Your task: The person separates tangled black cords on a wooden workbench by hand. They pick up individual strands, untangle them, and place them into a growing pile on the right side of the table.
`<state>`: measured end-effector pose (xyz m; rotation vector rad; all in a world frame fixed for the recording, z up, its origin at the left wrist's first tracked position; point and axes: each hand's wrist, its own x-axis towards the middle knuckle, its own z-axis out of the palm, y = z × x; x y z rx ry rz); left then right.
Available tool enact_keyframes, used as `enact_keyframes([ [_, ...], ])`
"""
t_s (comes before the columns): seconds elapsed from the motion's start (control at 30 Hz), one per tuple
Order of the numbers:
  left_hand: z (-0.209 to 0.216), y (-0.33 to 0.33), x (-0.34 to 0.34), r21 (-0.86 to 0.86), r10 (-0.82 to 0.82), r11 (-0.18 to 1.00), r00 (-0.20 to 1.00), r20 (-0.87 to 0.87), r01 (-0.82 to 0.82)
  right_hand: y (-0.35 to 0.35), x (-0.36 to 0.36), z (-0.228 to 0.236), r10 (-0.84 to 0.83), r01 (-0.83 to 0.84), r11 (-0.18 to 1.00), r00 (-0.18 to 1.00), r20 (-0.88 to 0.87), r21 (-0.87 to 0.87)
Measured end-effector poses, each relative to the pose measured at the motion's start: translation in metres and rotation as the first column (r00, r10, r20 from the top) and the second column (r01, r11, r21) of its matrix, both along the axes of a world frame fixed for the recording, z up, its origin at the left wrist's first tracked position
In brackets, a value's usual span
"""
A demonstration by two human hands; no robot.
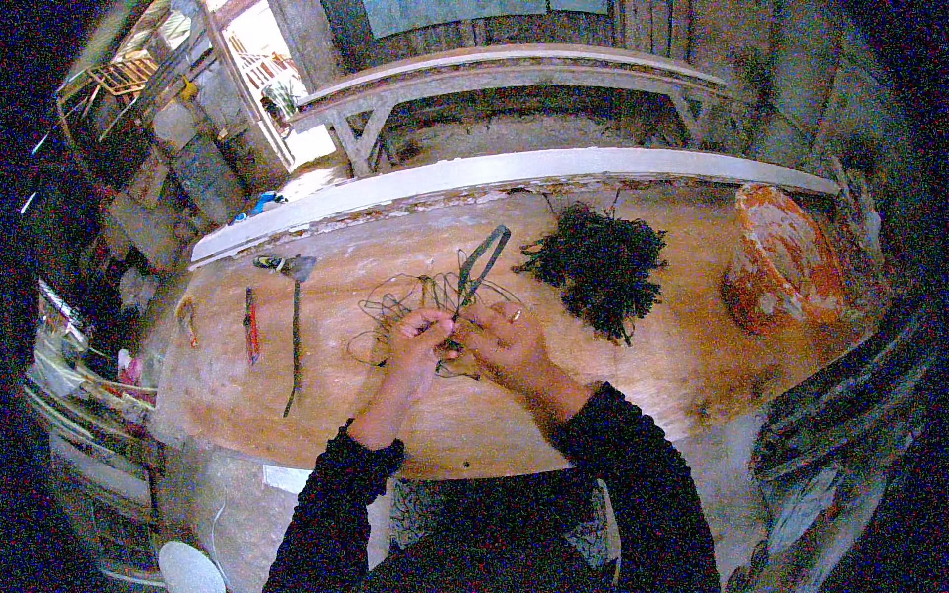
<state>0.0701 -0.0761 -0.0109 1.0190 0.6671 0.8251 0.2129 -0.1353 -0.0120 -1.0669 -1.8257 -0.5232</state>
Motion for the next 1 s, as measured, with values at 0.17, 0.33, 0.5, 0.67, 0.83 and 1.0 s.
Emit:
enact_keyframes([
  [0.17, -0.006, 0.003, -0.004, -0.026, -0.037, 0.999, 0.995, 0.09, 0.04, -0.001, -0.003, 0.014, 0.078, -0.072, 0.996, 0.986, 0.146, -0.043],
  [0.33, -0.003, 0.005, -0.003, 0.008, -0.052, 0.999, 0.998, 0.031, 0.051, 0.007, -0.003, 0.004, 0.168, -0.181, 0.974, 0.981, -0.1, -0.135],
  [0.5, -0.003, 0.007, -0.004, 0.239, 0.004, 0.97, 0.986, -0.168, 0.036, 0.005, -0.004, -0.002, 0.153, -0.244, 0.941, 0.925, -0.347, -0.236],
  [0.67, 0.002, 0.001, -0.001, 0.339, 0.05, 0.94, 0.997, -0.058, -0.027, 0.006, -0.013, -0.005, 0.077, -0.572, 0.778, 0.495, -0.866, -0.258],
  [0.83, -0.009, 0.007, -0.002, 0.81, 0.25, 0.586, 0.946, -0.206, 0.022, 0.009, -0.007, -0.002, -0.041, -0.767, 0.62, 0.178, -0.983, -0.164],
  [1.0, -0.015, 0.004, -0.006, 0.759, 0.247, 0.651, 0.938, -0.243, 0.025, 0.012, -0.006, -0.003, -0.123, -0.794, 0.588, 0.1, -0.987, -0.154],
])
